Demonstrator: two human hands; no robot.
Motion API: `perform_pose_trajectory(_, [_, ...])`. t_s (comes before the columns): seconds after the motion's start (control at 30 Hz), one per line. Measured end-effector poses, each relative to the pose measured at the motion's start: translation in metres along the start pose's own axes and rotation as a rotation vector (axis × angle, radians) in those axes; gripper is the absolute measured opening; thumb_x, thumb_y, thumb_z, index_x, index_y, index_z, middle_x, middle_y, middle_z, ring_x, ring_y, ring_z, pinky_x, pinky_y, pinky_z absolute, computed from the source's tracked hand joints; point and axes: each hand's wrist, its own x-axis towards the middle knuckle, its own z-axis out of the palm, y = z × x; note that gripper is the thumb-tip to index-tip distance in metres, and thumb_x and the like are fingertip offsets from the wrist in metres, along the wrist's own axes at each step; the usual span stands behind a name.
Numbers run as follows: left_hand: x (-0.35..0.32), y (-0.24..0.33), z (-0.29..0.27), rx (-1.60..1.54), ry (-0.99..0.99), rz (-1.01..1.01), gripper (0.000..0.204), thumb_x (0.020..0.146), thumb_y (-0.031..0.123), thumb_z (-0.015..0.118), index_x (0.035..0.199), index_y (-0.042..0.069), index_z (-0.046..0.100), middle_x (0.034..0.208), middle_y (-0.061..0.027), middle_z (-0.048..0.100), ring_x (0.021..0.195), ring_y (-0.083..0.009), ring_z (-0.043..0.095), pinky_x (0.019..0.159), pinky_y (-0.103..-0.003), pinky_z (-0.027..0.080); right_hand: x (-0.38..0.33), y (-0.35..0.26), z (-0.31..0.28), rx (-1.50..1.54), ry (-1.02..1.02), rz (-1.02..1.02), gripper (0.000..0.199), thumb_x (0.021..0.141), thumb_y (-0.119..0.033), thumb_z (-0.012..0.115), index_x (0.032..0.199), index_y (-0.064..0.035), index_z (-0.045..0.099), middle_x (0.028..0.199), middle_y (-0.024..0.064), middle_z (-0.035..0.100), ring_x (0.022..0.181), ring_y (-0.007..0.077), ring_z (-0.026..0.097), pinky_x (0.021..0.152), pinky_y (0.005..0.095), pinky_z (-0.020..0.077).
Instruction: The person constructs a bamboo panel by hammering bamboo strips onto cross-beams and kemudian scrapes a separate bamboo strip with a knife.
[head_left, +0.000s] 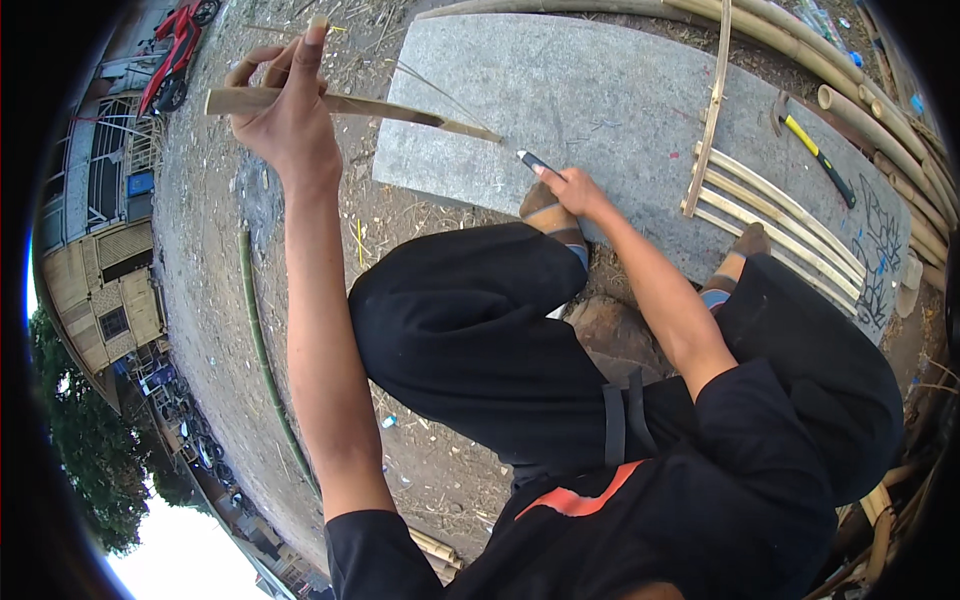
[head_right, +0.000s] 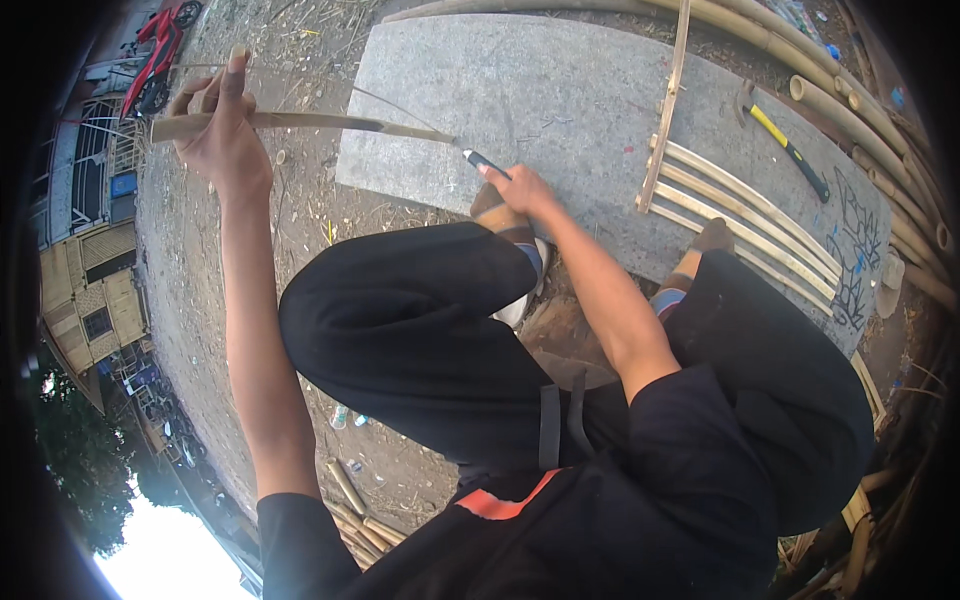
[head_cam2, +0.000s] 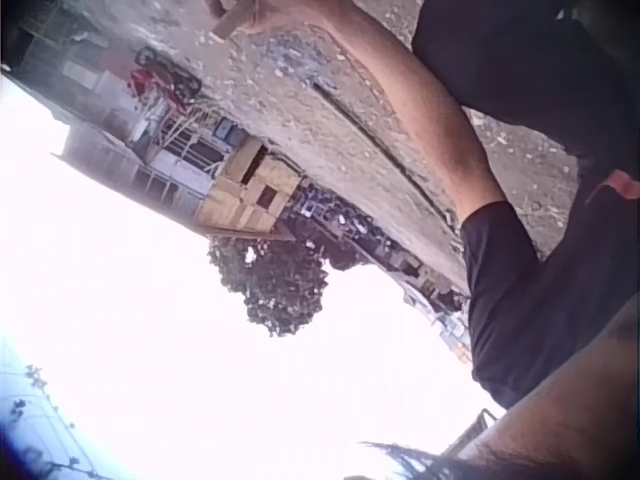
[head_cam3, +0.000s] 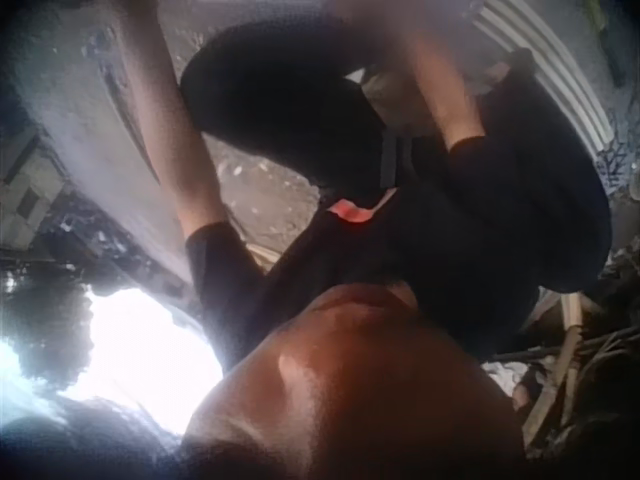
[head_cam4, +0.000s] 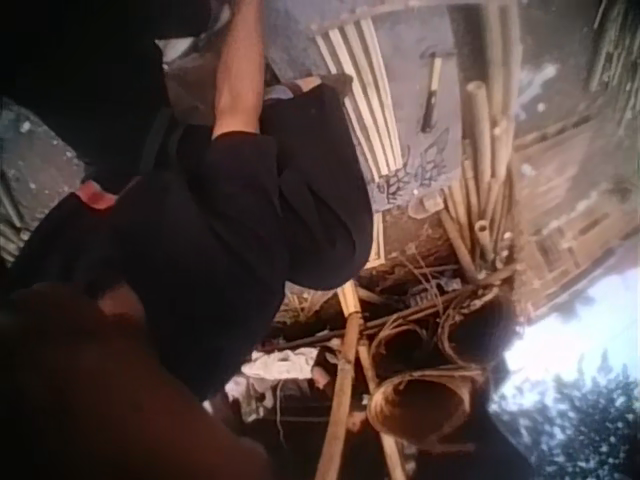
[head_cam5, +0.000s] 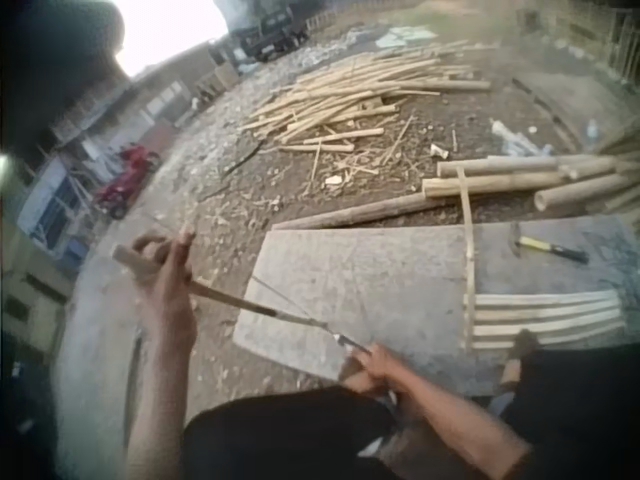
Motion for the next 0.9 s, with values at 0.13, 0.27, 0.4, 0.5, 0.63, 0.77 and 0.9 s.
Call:
perform_pose_trajectory(0.13, [0.002, -0.002, 0.003, 0.018, 0.008, 0.024, 0.041, 0.081, 0.002, 0.077, 0.105, 0.009, 0.045, 0.087, -0.0117, 0.069, 0.068, -0.0082, 0.058, 0.058, -0.022, 0.04, 0.005, -0.015, -0.001, 0.233, -0.097, 0.009, 0.07, 0.09, -0.062, 0.05, 0.056, -0.0004, 0.055, 0.053, 0.011, 0.051, 0.052, 0.0211, 0.051, 0.052, 0.0403, 0.0398])
perform_pose_trajectory(0.27, [-0.001, -0.002, 0.004, 0.047, 0.008, 0.026, 0.042, 0.081, 0.005, 0.079, 0.105, 0.009, 0.045, 0.084, -0.0107, 0.069, 0.067, -0.0082, 0.057, 0.059, -0.022, 0.041, -0.01, -0.027, 0.009, 0.134, 0.022, -0.051, 0.067, 0.091, -0.06, 0.05, 0.052, -0.0055, 0.051, 0.051, 0.0045, 0.048, 0.047, 0.0166, 0.046, 0.048, 0.0355, 0.0358])
perform_pose_trajectory(0.4, [0.0, 0.0, 0.004, 0.039, -0.017, 0.031, 0.042, 0.08, 0.005, 0.079, 0.105, 0.008, 0.045, 0.084, -0.0103, 0.068, 0.066, -0.0079, 0.056, 0.059, -0.022, 0.041, -0.022, -0.042, 0.005, 0.327, -0.092, 0.131, 0.07, 0.09, -0.061, 0.048, 0.059, 0.0007, 0.057, 0.056, 0.0139, 0.056, 0.055, 0.0254, 0.056, 0.056, 0.0424, 0.0422])
perform_pose_trajectory(0.5, [0.001, -0.003, 0.009, 0.039, -0.025, 0.037, 0.042, 0.08, 0.005, 0.079, 0.104, 0.008, 0.045, 0.086, -0.0119, 0.069, 0.067, -0.0083, 0.057, 0.059, -0.021, 0.041, -0.014, -0.031, -0.008, 0.343, -0.112, 0.141, 0.071, 0.089, -0.062, 0.049, 0.062, 0.0034, 0.057, 0.055, 0.017, 0.054, 0.058, 0.0301, 0.057, 0.06, 0.0456, 0.0434])
perform_pose_trajectory(0.63, [0.004, -0.006, 0.0, 0.042, -0.025, 0.053, 0.04, 0.081, 0.004, 0.078, 0.103, 0.008, 0.045, 0.09, -0.0147, 0.071, 0.069, -0.0088, 0.058, 0.059, -0.021, 0.041, -0.025, -0.049, -0.007, -0.129, 0.044, -0.08, 0.066, 0.092, -0.061, 0.048, 0.065, -0.0012, 0.056, 0.052, 0.0071, 0.047, 0.05, 0.0199, 0.049, 0.052, 0.0368, 0.0392])
perform_pose_trajectory(0.77, [0.002, -0.008, -0.006, 0.097, 0.011, 0.061, 0.039, 0.083, 0.003, 0.076, 0.103, 0.009, 0.044, 0.091, -0.0155, 0.071, 0.072, -0.0091, 0.06, 0.059, -0.021, 0.04, -0.037, -0.063, -0.001, 0.115, 0.041, -0.292, 0.065, 0.093, -0.059, 0.049, 0.066, 0.0, 0.053, 0.053, 0.006, 0.046, 0.055, 0.0195, 0.051, 0.053, 0.0376, 0.0389])
perform_pose_trajectory(0.9, [0.003, -0.007, -0.018, 0.075, 0.031, 0.062, 0.039, 0.082, 0.004, 0.076, 0.104, 0.009, 0.044, 0.092, -0.0159, 0.071, 0.075, -0.0101, 0.062, 0.058, -0.022, 0.04, -0.04, -0.079, -0.005, 0.13, -0.041, -0.43, 0.066, 0.092, -0.061, 0.048, 0.069, 0.0007, 0.056, 0.058, 0.0104, 0.051, 0.062, 0.0233, 0.055, 0.059, 0.0387, 0.0422])
